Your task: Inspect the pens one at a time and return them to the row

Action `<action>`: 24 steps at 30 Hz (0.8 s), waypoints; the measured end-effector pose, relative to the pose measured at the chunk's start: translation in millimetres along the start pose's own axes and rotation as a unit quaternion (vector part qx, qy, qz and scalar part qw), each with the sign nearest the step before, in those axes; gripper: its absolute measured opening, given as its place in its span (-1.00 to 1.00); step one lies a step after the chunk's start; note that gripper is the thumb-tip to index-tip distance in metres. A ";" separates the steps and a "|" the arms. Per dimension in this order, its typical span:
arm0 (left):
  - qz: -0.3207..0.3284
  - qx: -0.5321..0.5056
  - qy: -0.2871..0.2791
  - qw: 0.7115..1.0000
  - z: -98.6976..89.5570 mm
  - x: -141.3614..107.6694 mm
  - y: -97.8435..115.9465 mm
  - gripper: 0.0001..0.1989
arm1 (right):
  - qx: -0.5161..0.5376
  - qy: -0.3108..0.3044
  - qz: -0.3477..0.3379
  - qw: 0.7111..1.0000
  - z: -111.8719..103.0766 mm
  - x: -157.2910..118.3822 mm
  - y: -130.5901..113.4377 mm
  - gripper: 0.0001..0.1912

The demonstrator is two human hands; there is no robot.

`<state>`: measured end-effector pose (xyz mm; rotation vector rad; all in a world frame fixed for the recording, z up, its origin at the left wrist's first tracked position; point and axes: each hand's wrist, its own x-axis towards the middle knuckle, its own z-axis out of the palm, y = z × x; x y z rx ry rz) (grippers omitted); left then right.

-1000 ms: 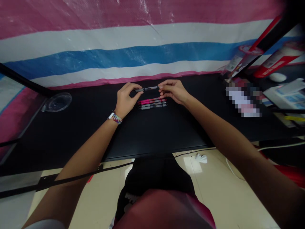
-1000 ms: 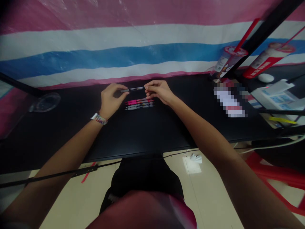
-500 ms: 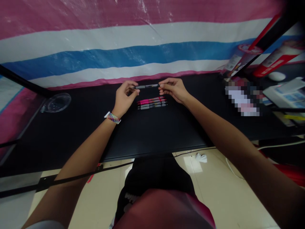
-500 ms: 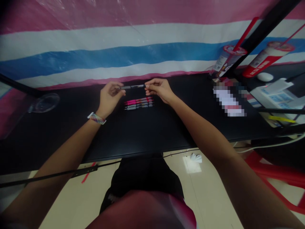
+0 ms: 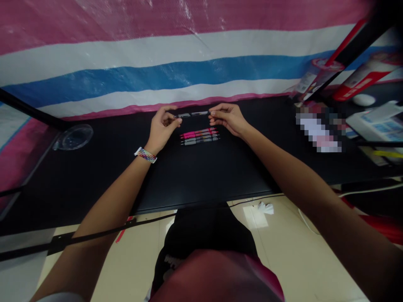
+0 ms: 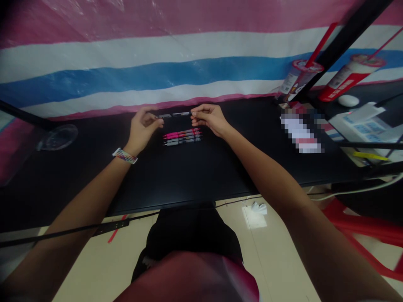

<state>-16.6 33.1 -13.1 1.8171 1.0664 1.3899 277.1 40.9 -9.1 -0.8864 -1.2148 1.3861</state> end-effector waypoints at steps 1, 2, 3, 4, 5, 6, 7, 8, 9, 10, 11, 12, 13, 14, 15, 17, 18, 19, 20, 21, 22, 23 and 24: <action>0.003 0.005 -0.004 1.000 -0.1 0.0 -0.3 -0.71 | 0.001 -0.001 -0.001 1.000 0.1 -0.3 -0.4 -0.71; 0.006 0.011 -0.006 1.000 -0.1 0.0 -0.5 -0.68 | 0.000 -0.002 -0.001 1.000 0.2 -0.6 -0.8 -0.72; 0.009 0.013 -0.007 1.000 -0.1 -0.1 -0.7 -0.65 | -0.001 -0.003 -0.001 1.000 0.3 -0.9 -1.2 -0.73; 0.009 0.011 -0.005 1.000 0.0 -0.3 -1.0 -0.65 | -0.004 -0.003 -0.001 1.000 0.2 -1.1 -1.3 -0.73; 0.008 0.004 -0.003 1.000 0.2 -0.5 -1.3 -0.68 | -0.008 -0.002 0.000 1.000 0.1 -1.2 -1.4 -0.73; 0.008 -0.002 -0.002 1.000 0.5 -0.7 -1.7 -0.70 | -0.011 -0.002 0.001 1.000 0.0 -1.2 -1.3 -0.73; 0.009 -0.004 -0.002 1.000 0.8 -0.9 -2.2 -0.69 | -0.014 -0.002 0.001 1.000 -0.3 -1.0 -1.0 -0.72; 0.012 0.000 -0.003 1.000 1.2 -0.9 -2.9 -0.69 | -0.016 -0.003 0.001 1.000 -0.5 -0.8 -0.6 -0.71; 0.016 0.004 -0.004 1.000 1.5 -0.9 -3.7 -0.69 | -0.017 -0.003 0.001 1.000 -0.8 -0.6 -0.2 -0.70; 0.018 0.006 -0.003 1.000 1.9 -0.9 -4.6 -0.69 | -0.017 -0.003 0.001 1.000 -1.0 -0.3 0.2 -0.69; 0.018 0.002 -0.002 1.000 2.1 -0.7 -5.3 -0.70 | -0.016 -0.003 0.000 1.000 -1.1 0.0 0.6 -0.69; 0.018 -0.007 0.001 1.000 2.2 -0.6 -5.9 -0.71 | -0.015 -0.002 -0.001 1.000 -1.2 0.2 0.9 -0.69; 0.016 -0.015 0.003 1.000 2.2 -0.4 -6.1 -0.71 | -0.013 -0.001 -0.002 1.000 -1.1 0.3 0.9 -0.70; 0.016 -0.018 0.004 1.000 1.9 -0.2 -5.9 -0.69 | -0.010 0.000 -0.002 1.000 -1.0 0.3 0.8 -0.71; 0.017 -0.012 0.005 1.000 1.5 -0.1 -5.4 -0.69 | -0.007 0.001 -0.003 1.000 -0.9 0.1 0.6 -0.72; 0.019 0.019 0.011 1.000 0.2 0.4 -3.6 -0.64 | -0.004 -0.001 -0.005 1.000 -0.8 -0.3 -0.3 -0.74; 0.017 0.034 0.017 0.999 -0.5 0.8 -2.7 -0.57 | -0.003 -0.002 -0.005 1.000 -0.9 -0.6 -0.8 -0.74; 0.013 0.045 0.026 0.999 -1.1 1.3 -2.1 -0.52 | -0.005 -0.002 -0.006 1.000 -1.1 -0.7 -1.2 -0.74; 0.009 0.050 0.035 0.998 -1.7 1.9 -2.0 -0.49 | -0.008 -0.001 -0.006 1.000 -1.4 -0.8 -1.6 -0.75; 0.005 0.051 0.045 0.998 -2.3 2.7 -2.5 -0.47 | -0.011 0.001 -0.008 1.000 -1.8 -0.7 -1.8 -0.75; 0.003 0.050 0.054 0.997 -2.9 3.5 -3.6 -0.47 | -0.015 0.005 -0.011 1.000 -2.3 -0.5 -1.9 -0.75; 0.001 0.047 0.062 0.997 -3.6 4.3 -5.1 -0.48 | -0.018 0.011 -0.015 1.000 -2.8 -0.1 -2.0 -0.75; -0.002 0.044 0.070 0.997 -4.3 5.0 -7.1 -0.50 | -0.021 0.018 -0.019 0.999 -3.3 0.3 -2.2 -0.74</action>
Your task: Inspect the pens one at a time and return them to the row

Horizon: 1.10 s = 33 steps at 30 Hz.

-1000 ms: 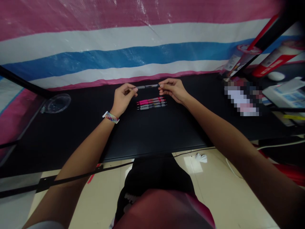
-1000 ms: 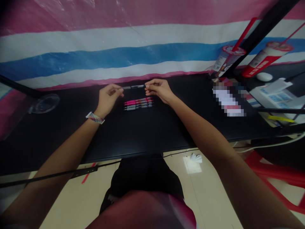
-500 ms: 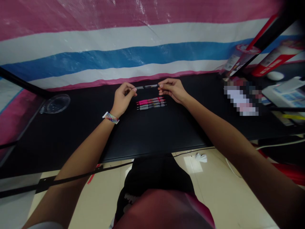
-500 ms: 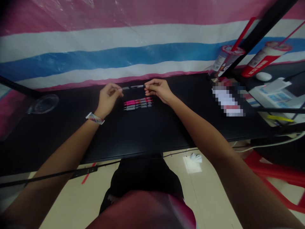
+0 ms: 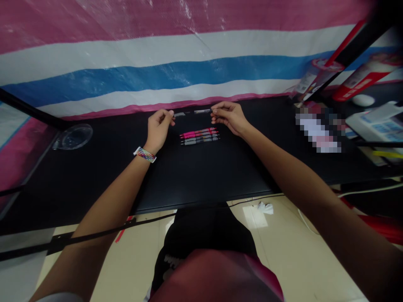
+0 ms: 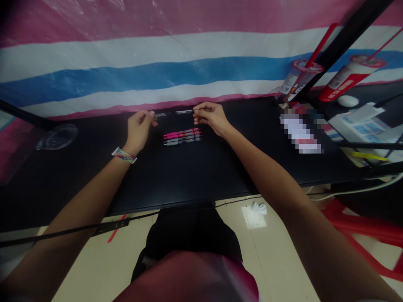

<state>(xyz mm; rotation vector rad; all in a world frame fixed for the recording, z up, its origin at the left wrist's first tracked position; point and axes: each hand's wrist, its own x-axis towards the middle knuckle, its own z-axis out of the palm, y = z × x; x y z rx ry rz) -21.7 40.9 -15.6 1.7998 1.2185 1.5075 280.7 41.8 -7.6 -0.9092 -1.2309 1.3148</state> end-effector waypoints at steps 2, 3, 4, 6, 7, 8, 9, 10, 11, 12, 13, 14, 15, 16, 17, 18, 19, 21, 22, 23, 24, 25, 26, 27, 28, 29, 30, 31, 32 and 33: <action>-0.011 -0.010 0.008 1.000 -1.0 1.1 -4.6 -0.55 | -0.005 0.021 -0.004 1.000 -0.8 1.1 -0.5 -0.72; -0.017 -0.015 0.009 1.000 -1.5 1.4 -6.7 -0.58 | -0.007 0.033 -0.004 0.999 -1.2 1.8 -0.8 -0.71; -0.021 -0.021 0.010 1.000 -1.9 1.4 -8.6 -0.60 | -0.008 0.045 -0.004 0.999 -1.7 2.4 -1.0 -0.71; -0.024 -0.029 0.011 0.999 -2.5 1.0 -10.9 -0.65 | -0.009 0.062 -0.007 0.998 -3.2 3.9 -1.1 -0.74; -0.024 -0.032 0.013 0.999 -2.6 0.7 -11.4 -0.68 | -0.010 0.066 -0.009 0.998 -4.1 4.6 -0.8 -0.76; -0.025 -0.035 0.013 0.999 -2.6 0.2 -11.3 -0.72 | -0.009 0.067 -0.012 0.998 -5.2 5.3 -0.3 -0.78; -0.026 -0.039 0.013 0.999 -2.4 -0.2 -10.9 -0.76 | -0.008 0.067 -0.016 0.998 -6.3 6.0 0.3 -0.78; -0.025 -0.044 0.015 0.999 -2.2 -0.5 -10.2 -0.80 | -0.005 0.068 -0.019 0.998 -7.3 6.7 1.0 -0.78; -0.025 -0.049 0.017 0.998 -1.9 -0.8 -9.4 -0.84 | -0.002 0.068 -0.021 0.997 -8.2 7.2 1.6 -0.76; -0.025 -0.054 0.020 0.998 -1.7 -1.1 -8.6 -0.87 | 0.000 0.071 -0.022 0.997 -8.9 7.6 2.0 -0.74; -0.028 -0.056 0.022 0.998 -1.5 -1.2 -8.0 -0.88 | -0.001 0.074 -0.022 0.997 -9.4 7.9 2.3 -0.73; -0.031 -0.056 0.025 0.998 -1.4 -1.2 -7.6 -0.89 | -0.004 0.077 -0.020 0.997 -9.7 8.1 2.3 -0.72; -0.035 -0.055 0.027 0.998 -1.5 -1.2 -7.5 -0.88 | -0.008 0.081 -0.018 0.997 -9.9 8.2 2.1 -0.73; -0.038 -0.055 0.028 0.997 -1.7 -1.1 -7.8 -0.88 | -0.013 0.083 -0.017 0.996 -9.9 8.2 1.7 -0.74; -0.041 -0.056 0.028 0.997 -2.0 -0.9 -8.3 -0.87 | -0.016 0.085 -0.016 0.996 -9.9 8.2 1.3 -0.76; -0.042 -0.060 0.029 0.997 -2.3 -0.8 -8.9 -0.86 | -0.017 0.086 -0.016 0.996 -9.7 8.1 0.8 -0.77; -0.043 -0.064 0.029 0.997 -2.5 -0.8 -9.4 -0.85 | -0.015 0.087 -0.016 0.996 -9.5 8.0 0.4 -0.78; -0.043 -0.068 0.027 0.996 -2.2 -1.1 -9.6 -0.85 | -0.011 0.087 -0.017 0.996 -8.2 7.0 -0.5 -0.78; -0.042 -0.066 0.025 0.997 -1.7 -1.5 -9.2 -0.85 | -0.011 0.085 -0.018 0.996 -7.0 6.2 -1.0 -0.77; -0.041 -0.062 0.020 0.997 -1.0 -2.2 -8.3 -0.84 | -0.012 0.079 -0.016 0.997 -5.4 5.0 -1.3 -0.76; -0.040 -0.059 0.013 0.997 0.0 -2.9 -7.1 -0.83 | -0.015 0.067 -0.012 0.998 -3.5 3.6 -1.7 -0.74; -0.040 -0.057 0.003 0.998 1.1 -3.8 -5.8 -0.81 | -0.019 0.051 -0.007 0.999 -1.5 2.1 -1.9 -0.72; -0.041 -0.057 -0.006 0.998 2.2 -4.6 -4.5 -0.79 | -0.022 0.034 0.000 0.999 0.4 0.7 -2.1 -0.71; -0.043 -0.058 -0.015 0.997 3.3 -5.4 -3.3 -0.77 | -0.024 0.018 0.006 1.000 2.1 -0.6 -2.1 -0.70; -0.045 -0.059 -0.023 0.997 4.1 -6.0 -2.1 -0.74 | -0.024 0.005 0.009 1.000 3.4 -1.6 -1.9 -0.69; -0.045 -0.061 -0.028 0.997 4.6 -6.4 -1.1 -0.72 | -0.021 -0.003 0.008 1.000 4.2 -2.2 -1.7 -0.69; -0.043 -0.062 -0.031 0.997 4.9 -6.8 -0.2 -0.70 | -0.015 -0.007 0.004 1.000 4.6 -2.4 -1.3 -0.69; -0.040 -0.060 -0.034 0.997 5.0 -7.0 0.8 -0.68 | -0.009 -0.009 0.000 1.000 4.6 -2.3 -0.9 -0.69; -0.036 -0.053 -0.039 0.997 4.9 -7.2 1.8 -0.66 | -0.004 -0.009 -0.002 1.000 4.3 -2.1 -0.5 -0.68; -0.031 -0.042 -0.044 0.998 4.7 -7.3 3.0 -0.63 | -0.001 -0.009 -0.002 1.000 4.0 -1.7 -0.2 -0.68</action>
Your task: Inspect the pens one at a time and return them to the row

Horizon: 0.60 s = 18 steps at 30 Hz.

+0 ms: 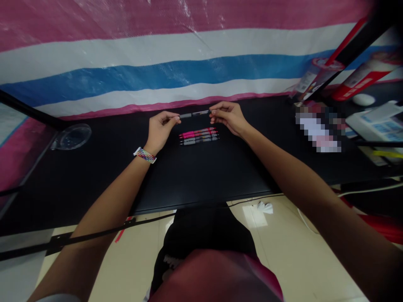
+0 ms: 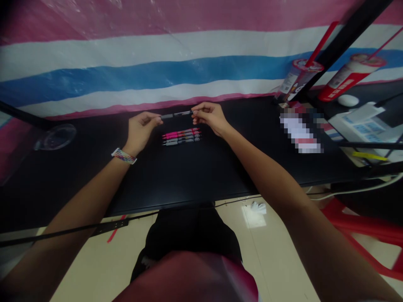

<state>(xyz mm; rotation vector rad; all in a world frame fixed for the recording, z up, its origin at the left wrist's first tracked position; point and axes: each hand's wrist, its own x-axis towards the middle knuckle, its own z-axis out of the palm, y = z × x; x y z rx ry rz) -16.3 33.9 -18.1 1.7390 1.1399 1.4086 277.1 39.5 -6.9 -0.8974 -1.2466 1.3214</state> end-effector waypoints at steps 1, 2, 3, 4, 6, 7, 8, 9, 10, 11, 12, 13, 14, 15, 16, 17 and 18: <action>0.005 0.016 -0.004 1.000 -0.1 -0.2 1.2 -0.60 | 0.001 0.001 0.002 1.000 -0.2 0.3 0.2 -0.67; 0.010 0.033 -0.008 0.999 -0.2 -0.4 2.5 -0.56 | 0.001 0.001 0.005 1.000 -0.3 0.5 0.1 -0.66; 0.016 0.048 -0.010 0.999 -0.2 -0.6 3.6 -0.52 | 0.000 -0.001 0.009 1.000 -0.2 0.5 -0.1 -0.66; 0.020 0.058 -0.011 0.998 -0.1 -0.7 4.6 -0.52 | -0.001 -0.003 0.011 1.000 0.1 0.4 -0.4 -0.67; 0.029 0.056 -0.006 0.998 0.8 -0.7 5.8 -0.62 | -0.003 -0.004 0.013 1.000 1.1 -0.3 -1.7 -0.69; 0.032 0.048 -0.003 0.998 1.4 -0.6 6.0 -0.70 | -0.004 -0.003 0.014 1.000 1.7 -0.8 -2.4 -0.70; 0.033 0.039 -0.004 0.999 2.1 -0.6 6.2 -0.76 | -0.006 -0.001 0.016 1.000 2.4 -1.3 -3.3 -0.71; 0.031 0.029 -0.006 0.999 2.9 -0.5 6.3 -0.75 | -0.008 0.000 0.018 1.000 3.1 -1.9 -4.1 -0.72; 0.025 0.019 -0.010 0.999 3.5 -0.5 6.3 -0.73 | -0.009 0.001 0.019 1.000 3.8 -2.4 -4.9 -0.72; 0.017 0.008 -0.015 1.000 4.1 -0.6 6.5 -0.73 | -0.011 0.000 0.020 1.000 4.4 -3.0 -5.6 -0.73; 0.009 -0.002 -0.019 1.000 4.5 -0.7 6.6 -0.75 | -0.012 -0.001 0.020 1.000 4.9 -3.5 -6.0 -0.73; 0.005 -0.009 -0.022 1.000 4.7 -0.8 6.8 -0.75 | -0.012 -0.002 0.020 1.000 5.3 -3.8 -6.3 -0.73; 0.007 -0.015 -0.024 1.000 4.8 -0.9 7.0 -0.73 | -0.011 -0.003 0.019 1.000 5.6 -4.1 -6.2 -0.72; 0.014 -0.017 -0.024 0.999 4.8 -1.0 7.1 -0.69 | -0.009 -0.005 0.017 1.000 5.7 -4.2 -6.0 -0.72; 0.023 -0.016 -0.024 0.999 4.7 -1.1 7.1 -0.62 | -0.006 -0.007 0.015 1.000 5.6 -4.1 -5.5 -0.71; 0.028 -0.014 -0.024 0.999 4.6 -1.2 7.0 -0.53 | -0.001 -0.009 0.011 1.000 5.4 -4.0 -4.9 -0.71; 0.029 -0.012 -0.025 0.999 4.5 -1.2 6.7 -0.49 | 0.003 -0.011 0.008 1.000 5.1 -3.9 -4.3 -0.71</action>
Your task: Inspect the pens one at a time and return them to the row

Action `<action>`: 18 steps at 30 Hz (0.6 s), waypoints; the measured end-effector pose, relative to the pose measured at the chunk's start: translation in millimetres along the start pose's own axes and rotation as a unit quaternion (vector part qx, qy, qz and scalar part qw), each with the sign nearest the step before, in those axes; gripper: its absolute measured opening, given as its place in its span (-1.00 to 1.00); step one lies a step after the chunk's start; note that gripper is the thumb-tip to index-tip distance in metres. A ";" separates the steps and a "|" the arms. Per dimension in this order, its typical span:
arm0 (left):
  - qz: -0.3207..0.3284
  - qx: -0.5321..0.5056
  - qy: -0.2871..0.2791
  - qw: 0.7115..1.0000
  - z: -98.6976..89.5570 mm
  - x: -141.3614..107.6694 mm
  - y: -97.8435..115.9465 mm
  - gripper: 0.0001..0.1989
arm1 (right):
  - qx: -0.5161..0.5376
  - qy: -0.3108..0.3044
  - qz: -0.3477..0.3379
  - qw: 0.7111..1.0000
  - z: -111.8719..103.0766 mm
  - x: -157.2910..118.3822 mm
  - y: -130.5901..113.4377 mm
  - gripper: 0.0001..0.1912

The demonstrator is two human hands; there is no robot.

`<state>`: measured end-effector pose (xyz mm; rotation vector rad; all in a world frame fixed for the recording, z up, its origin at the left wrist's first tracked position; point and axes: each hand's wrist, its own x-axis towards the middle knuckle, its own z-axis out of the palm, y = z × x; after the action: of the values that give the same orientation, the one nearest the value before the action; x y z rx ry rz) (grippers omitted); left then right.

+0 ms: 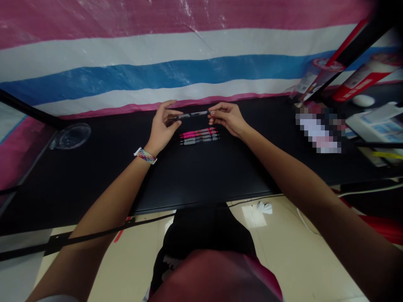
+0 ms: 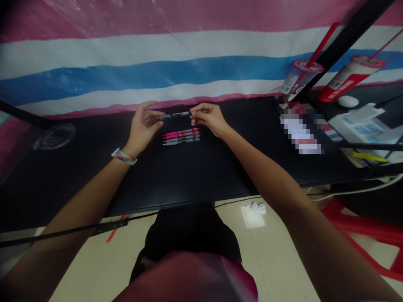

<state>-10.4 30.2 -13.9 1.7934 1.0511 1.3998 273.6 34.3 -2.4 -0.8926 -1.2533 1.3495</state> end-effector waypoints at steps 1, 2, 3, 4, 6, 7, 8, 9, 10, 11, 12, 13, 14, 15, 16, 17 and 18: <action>-0.005 0.001 0.000 1.000 -0.1 0.0 -0.3 -0.51 | 0.004 -0.002 -0.003 1.000 -0.3 0.2 0.6 -0.71; -0.012 0.003 -0.001 1.000 -0.1 0.0 -0.5 -0.57 | 0.006 -0.005 -0.005 1.000 -0.5 0.3 1.1 -0.71; -0.018 0.006 0.000 1.000 -0.2 0.0 -0.8 -0.61 | 0.007 -0.007 -0.005 1.000 -0.7 0.4 1.6 -0.72; -0.021 0.010 0.001 1.000 -0.3 0.1 -1.0 -0.63 | 0.007 -0.008 -0.005 1.000 -0.8 0.6 1.9 -0.72; -0.014 0.020 0.003 1.000 -0.6 0.4 -1.4 -0.55 | 0.005 -0.008 -0.002 1.000 -0.7 0.8 2.3 -0.73; -0.007 0.023 0.005 1.000 -0.9 0.6 -1.7 -0.48 | 0.003 -0.006 0.000 1.000 -0.5 0.9 2.4 -0.74; -0.003 0.024 0.006 1.000 -1.3 0.9 -2.2 -0.43 | 0.003 -0.004 0.001 1.000 -0.3 1.0 2.4 -0.74; -0.002 0.021 0.009 1.000 -1.6 1.2 -2.7 -0.43 | 0.003 -0.003 0.002 1.000 -0.2 1.1 2.5 -0.75; -0.005 0.018 0.010 1.000 -1.9 1.3 -3.3 -0.49 | 0.005 -0.003 0.001 1.000 -0.1 1.3 2.5 -0.76; -0.011 0.017 0.009 1.000 -2.2 1.4 -3.7 -0.57 | 0.007 -0.004 0.000 1.000 -0.1 1.5 2.6 -0.75; -0.019 0.021 0.006 1.000 -2.4 1.2 -3.7 -0.62 | 0.009 -0.005 -0.001 1.000 -0.2 1.7 2.7 -0.75; -0.027 0.028 0.001 0.999 -2.6 0.9 -3.4 -0.63 | 0.009 -0.005 -0.002 1.000 -0.4 2.0 2.9 -0.74; -0.033 0.035 -0.005 0.999 -2.6 0.4 -2.5 -0.63 | 0.009 -0.006 -0.002 1.000 -0.6 2.2 3.2 -0.74; -0.035 0.041 -0.008 0.999 -2.5 -0.2 -1.3 -0.64 | 0.010 -0.005 -0.003 1.000 -0.9 2.4 3.5 -0.74; -0.032 0.043 -0.007 0.999 -2.4 -0.9 0.2 -0.66 | 0.010 -0.006 -0.005 1.000 -1.2 2.7 4.0 -0.74; -0.028 0.042 -0.004 0.999 -2.1 -1.5 1.7 -0.68 | 0.012 -0.006 -0.007 1.000 -1.4 2.9 4.6 -0.75; -0.022 0.041 0.000 0.999 -1.8 -2.0 3.1 -0.69 | 0.014 -0.007 -0.009 1.000 -1.5 3.1 5.2 -0.77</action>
<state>-11.7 26.9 -11.8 1.8160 1.1562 1.3488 273.4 38.1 -7.3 -0.8520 -1.2473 1.3583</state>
